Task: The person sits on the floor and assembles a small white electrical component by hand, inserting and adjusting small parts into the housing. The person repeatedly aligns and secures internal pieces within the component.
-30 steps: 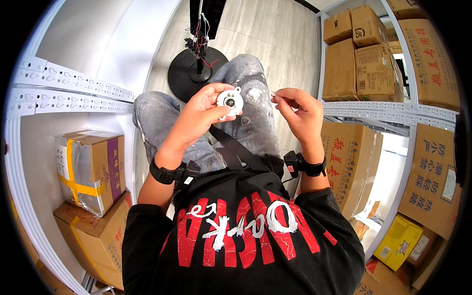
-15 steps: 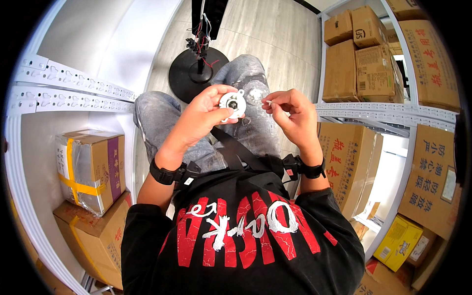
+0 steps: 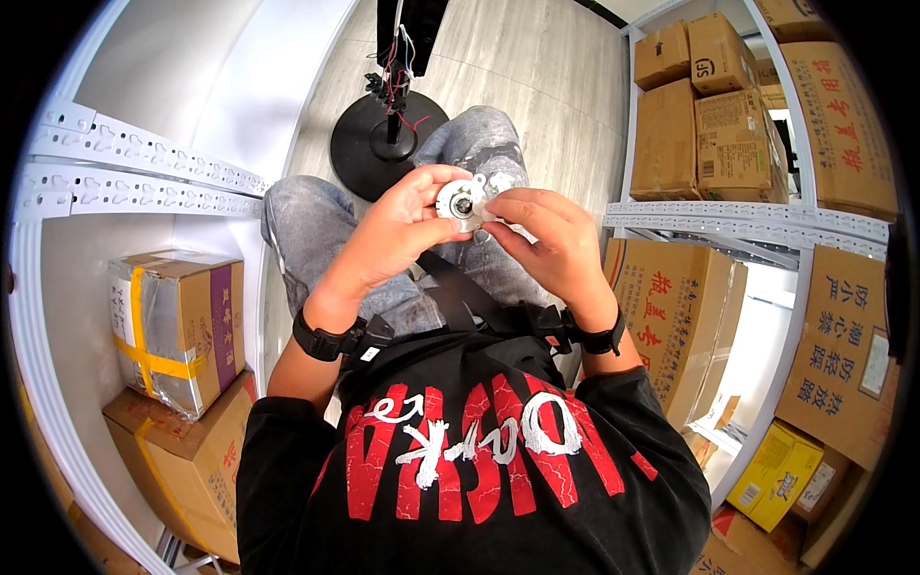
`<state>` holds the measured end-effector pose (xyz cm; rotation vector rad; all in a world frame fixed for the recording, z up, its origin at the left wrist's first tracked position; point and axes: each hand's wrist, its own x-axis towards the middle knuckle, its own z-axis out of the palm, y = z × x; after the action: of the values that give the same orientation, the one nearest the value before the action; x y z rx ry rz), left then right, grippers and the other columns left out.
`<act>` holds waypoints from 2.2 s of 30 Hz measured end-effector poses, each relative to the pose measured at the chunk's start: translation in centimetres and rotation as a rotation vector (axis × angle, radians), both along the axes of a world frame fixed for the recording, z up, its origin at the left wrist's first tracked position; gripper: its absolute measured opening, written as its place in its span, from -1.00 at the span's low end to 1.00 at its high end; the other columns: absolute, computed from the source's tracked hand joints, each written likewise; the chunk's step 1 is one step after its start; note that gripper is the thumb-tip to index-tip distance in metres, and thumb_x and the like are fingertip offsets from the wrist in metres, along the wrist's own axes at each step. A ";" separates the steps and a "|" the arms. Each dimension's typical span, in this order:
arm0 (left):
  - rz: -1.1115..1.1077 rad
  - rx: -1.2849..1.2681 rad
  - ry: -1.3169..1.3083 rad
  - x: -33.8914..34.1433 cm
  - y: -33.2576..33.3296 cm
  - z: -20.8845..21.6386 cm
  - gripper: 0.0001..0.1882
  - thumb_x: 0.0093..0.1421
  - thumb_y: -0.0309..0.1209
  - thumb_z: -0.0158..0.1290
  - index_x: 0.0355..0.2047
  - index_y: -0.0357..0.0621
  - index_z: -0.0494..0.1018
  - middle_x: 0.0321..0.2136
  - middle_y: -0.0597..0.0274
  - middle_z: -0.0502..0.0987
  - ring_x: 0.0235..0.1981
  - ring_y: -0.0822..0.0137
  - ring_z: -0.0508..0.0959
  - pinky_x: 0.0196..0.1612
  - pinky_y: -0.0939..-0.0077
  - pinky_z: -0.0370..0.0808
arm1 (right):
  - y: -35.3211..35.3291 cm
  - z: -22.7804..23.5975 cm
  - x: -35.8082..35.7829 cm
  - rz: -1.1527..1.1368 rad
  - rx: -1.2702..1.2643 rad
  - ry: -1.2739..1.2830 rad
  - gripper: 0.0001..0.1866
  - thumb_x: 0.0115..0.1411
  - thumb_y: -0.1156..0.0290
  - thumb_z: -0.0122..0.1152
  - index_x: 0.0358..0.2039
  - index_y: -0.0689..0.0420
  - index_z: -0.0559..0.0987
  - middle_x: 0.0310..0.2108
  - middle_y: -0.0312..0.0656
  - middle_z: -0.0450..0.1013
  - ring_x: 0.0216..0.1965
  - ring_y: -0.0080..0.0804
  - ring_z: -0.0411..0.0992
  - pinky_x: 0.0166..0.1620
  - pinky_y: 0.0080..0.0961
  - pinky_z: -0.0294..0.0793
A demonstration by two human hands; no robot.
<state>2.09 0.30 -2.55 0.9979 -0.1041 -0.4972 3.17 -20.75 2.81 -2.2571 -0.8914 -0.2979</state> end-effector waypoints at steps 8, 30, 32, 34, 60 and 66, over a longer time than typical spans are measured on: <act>-0.017 0.001 0.007 -0.1 -0.1 0.1 -0.49 0.26 -0.61 0.03 0.22 -0.24 0.26 0.06 0.16 0.48 -0.01 0.39 0.54 0.03 0.41 0.56 | 0.1 -0.7 0.0 0.051 -0.030 -0.129 -0.74 -0.09 0.55 0.43 -0.32 0.15 0.63 -0.29 -0.23 0.58 -0.36 -0.27 0.55 -0.31 -0.38 0.57; 0.015 -0.014 -0.028 0.0 -0.5 -0.2 -0.50 0.22 -0.66 0.10 0.16 -0.27 0.29 -0.03 0.19 0.51 -0.10 0.44 0.56 -0.06 0.52 0.55 | -0.2 0.3 -0.4 -0.046 0.155 0.295 -0.81 0.04 0.64 0.39 -0.30 0.20 0.62 -0.33 -0.19 0.58 -0.30 -0.37 0.58 -0.23 -0.49 0.55; 0.030 0.001 -0.036 0.0 -0.5 -0.2 -0.50 0.22 -0.66 0.11 0.16 -0.26 0.28 -0.03 0.18 0.51 -0.11 0.44 0.56 -0.07 0.53 0.55 | -0.4 0.3 -0.5 -0.088 0.247 0.435 -0.86 0.09 0.62 0.37 -0.31 0.22 0.62 -0.34 -0.21 0.58 -0.32 -0.45 0.58 -0.24 -0.54 0.55; 0.037 -0.016 -0.025 0.0 -0.5 -0.2 -0.49 0.19 -0.70 0.11 0.15 -0.27 0.28 -0.03 0.16 0.50 -0.09 0.44 0.55 -0.06 0.54 0.54 | -0.6 -0.2 -0.6 -0.141 0.388 0.607 -0.89 0.12 0.62 0.36 -0.31 0.24 0.63 -0.33 -0.26 0.59 -0.32 -0.55 0.57 -0.22 -0.60 0.55; 0.147 0.177 -0.269 -0.8 -1.0 1.1 -0.41 0.14 -0.74 0.14 0.17 -0.22 0.28 0.03 0.14 0.50 0.04 0.41 0.52 0.09 0.48 0.50 | -0.6 -1.6 -0.4 -0.140 0.525 0.964 -0.91 0.24 0.61 0.26 -0.24 0.27 0.62 -0.32 -0.31 0.57 -0.26 -0.63 0.52 -0.14 -0.65 0.53; 0.152 0.199 -0.263 -0.8 -1.0 1.2 -0.42 0.14 -0.74 0.15 0.16 -0.20 0.28 0.02 0.15 0.50 0.04 0.42 0.52 0.07 0.50 0.51 | -0.6 -1.7 -0.5 -0.143 0.520 0.968 -0.92 0.23 0.61 0.27 -0.25 0.27 0.62 -0.32 -0.32 0.57 -0.27 -0.65 0.51 -0.16 -0.67 0.52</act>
<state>1.33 -0.71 -1.40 1.2536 -0.2158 -0.2383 2.70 -21.30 1.10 -1.6550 -0.1071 0.4391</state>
